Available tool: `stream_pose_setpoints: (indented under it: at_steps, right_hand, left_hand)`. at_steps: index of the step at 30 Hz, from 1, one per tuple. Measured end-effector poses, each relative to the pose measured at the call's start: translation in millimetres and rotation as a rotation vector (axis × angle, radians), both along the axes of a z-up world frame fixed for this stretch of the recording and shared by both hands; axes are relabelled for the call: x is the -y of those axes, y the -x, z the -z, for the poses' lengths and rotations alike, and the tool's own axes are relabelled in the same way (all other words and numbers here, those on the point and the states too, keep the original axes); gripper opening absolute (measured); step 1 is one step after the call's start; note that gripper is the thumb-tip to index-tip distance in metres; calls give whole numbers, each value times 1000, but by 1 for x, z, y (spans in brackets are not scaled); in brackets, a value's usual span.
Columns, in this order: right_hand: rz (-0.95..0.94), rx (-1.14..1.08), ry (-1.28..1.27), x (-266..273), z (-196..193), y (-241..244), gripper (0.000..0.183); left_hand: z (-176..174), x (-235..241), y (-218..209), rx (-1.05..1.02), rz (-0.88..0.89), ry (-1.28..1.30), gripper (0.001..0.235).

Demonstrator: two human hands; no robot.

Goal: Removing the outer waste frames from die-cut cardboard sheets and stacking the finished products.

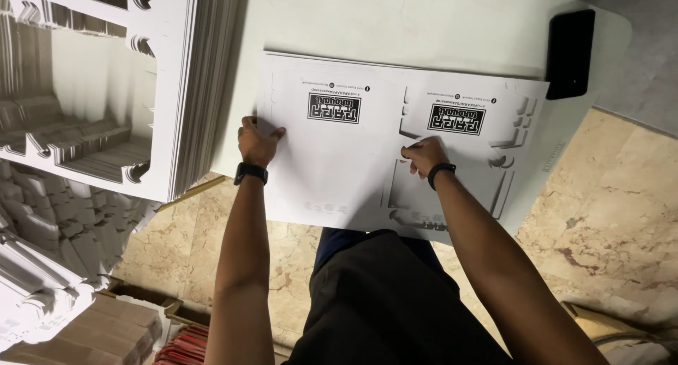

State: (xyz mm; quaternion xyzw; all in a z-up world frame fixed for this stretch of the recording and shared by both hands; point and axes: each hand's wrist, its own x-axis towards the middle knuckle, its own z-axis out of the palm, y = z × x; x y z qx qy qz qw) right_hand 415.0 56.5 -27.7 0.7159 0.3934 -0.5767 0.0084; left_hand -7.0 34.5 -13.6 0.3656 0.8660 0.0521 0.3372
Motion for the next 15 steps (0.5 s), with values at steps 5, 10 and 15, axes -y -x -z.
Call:
stream_pose_setpoints:
  at_steps: [5, 10, 15]
  right_hand:
    - [14, 2, 7, -1, -11, 6, 33]
    - [25, 6, 1, -5, -19, 6, 26]
    - [48, -4, 28, -4, -18, 6, 28]
  left_hand:
    - [11, 4, 9, -16, 5, 3, 60]
    - [-36, -6, -9, 29, -106, 32, 62]
    - [-21, -13, 0, 89, -112, 73, 73]
